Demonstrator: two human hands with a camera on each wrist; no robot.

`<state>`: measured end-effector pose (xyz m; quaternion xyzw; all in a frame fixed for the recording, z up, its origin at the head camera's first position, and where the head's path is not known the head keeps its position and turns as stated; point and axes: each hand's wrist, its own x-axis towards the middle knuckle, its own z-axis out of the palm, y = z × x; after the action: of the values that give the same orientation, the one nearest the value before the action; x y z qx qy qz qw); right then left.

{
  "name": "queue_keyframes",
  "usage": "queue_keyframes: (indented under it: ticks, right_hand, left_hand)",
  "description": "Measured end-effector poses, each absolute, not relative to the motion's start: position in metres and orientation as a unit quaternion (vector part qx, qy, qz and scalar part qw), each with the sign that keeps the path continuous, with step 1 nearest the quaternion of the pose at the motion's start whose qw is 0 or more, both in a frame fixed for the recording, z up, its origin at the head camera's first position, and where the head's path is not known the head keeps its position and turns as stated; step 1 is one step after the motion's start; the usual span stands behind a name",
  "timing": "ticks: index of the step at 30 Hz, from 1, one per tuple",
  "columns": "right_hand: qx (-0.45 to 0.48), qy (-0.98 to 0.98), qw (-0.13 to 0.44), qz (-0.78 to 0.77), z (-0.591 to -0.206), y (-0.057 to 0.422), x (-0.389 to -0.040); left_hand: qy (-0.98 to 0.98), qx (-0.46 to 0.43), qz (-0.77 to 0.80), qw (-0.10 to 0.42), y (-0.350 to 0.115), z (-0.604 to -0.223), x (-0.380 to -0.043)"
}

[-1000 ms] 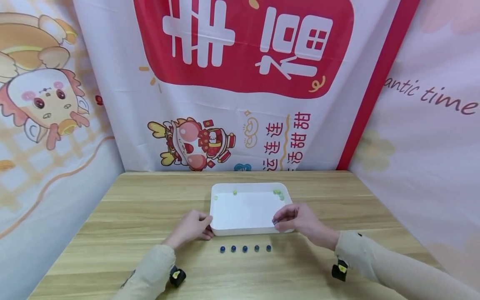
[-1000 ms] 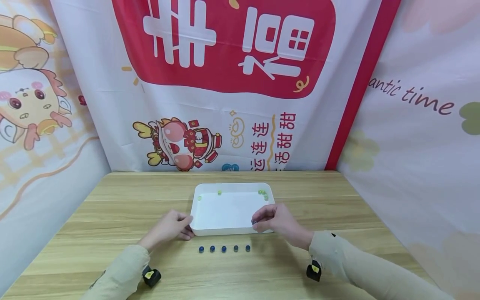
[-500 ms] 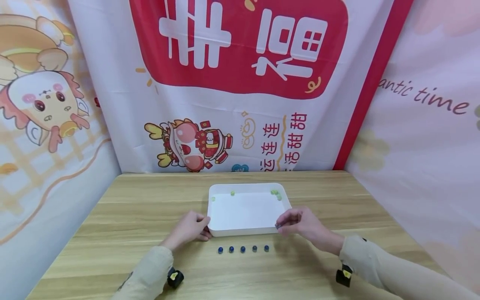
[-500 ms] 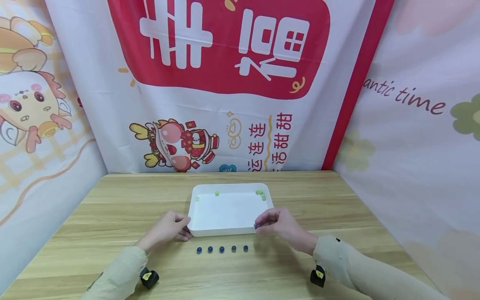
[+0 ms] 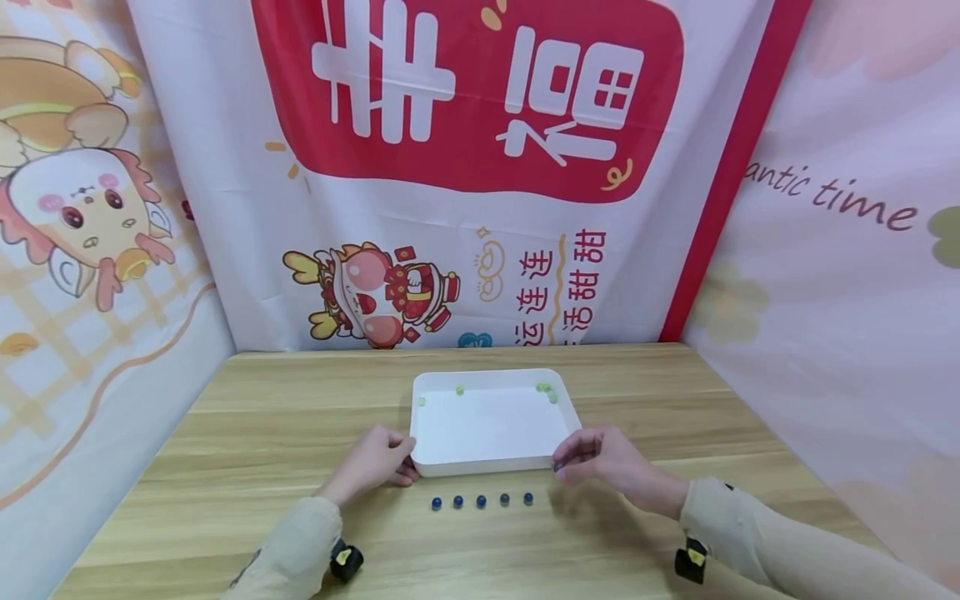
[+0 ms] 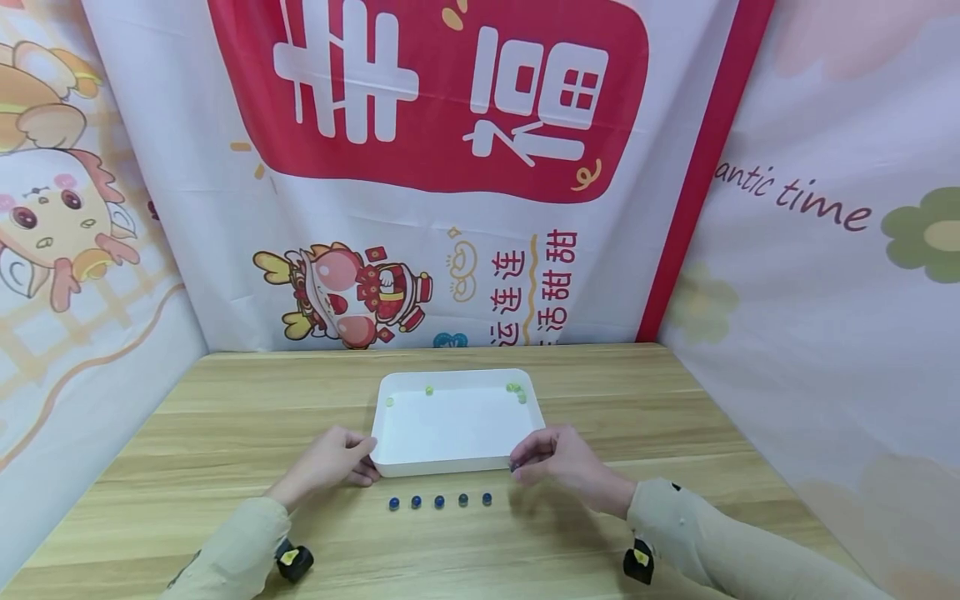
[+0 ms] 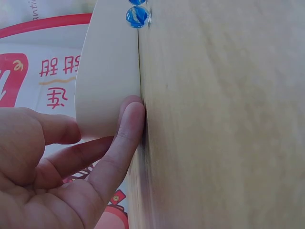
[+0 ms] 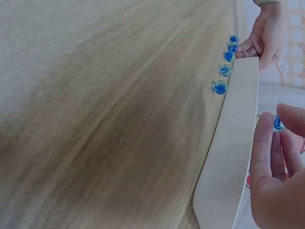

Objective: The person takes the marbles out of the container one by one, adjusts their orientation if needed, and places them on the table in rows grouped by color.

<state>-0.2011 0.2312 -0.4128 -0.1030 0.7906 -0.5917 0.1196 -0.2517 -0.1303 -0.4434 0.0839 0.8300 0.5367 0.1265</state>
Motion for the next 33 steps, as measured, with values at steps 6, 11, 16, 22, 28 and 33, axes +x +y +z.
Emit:
queue_keyframes:
  ticks: [6, 11, 16, 22, 28, 33]
  right_hand:
    - [-0.106, 0.793, 0.12, -0.588, -0.415, 0.233, -0.2]
    - [-0.11, 0.793, 0.125, -0.585, -0.417, 0.233, -0.2]
    - [-0.091, 0.807, 0.131, -0.569, -0.418, 0.233, -0.2]
    - [-0.091, 0.819, 0.133, -0.55, -0.421, 0.234, -0.203]
    - [-0.105, 0.821, 0.143, -0.542, -0.426, 0.234, -0.203]
    - [-0.106, 0.829, 0.146, -0.529, -0.433, 0.233, -0.203]
  left_hand:
    - [0.83, 0.083, 0.537, 0.127, -0.13, -0.444, -0.251]
    - [0.832, 0.08, 0.534, 0.128, -0.13, -0.445, -0.249]
    - [0.834, 0.069, 0.533, 0.128, -0.129, -0.444, -0.249]
    - [0.835, 0.067, 0.532, 0.124, -0.127, -0.441, -0.252]
    - [0.833, 0.072, 0.534, 0.128, -0.129, -0.441, -0.253]
    - [0.833, 0.065, 0.535, 0.127, -0.128, -0.441, -0.252]
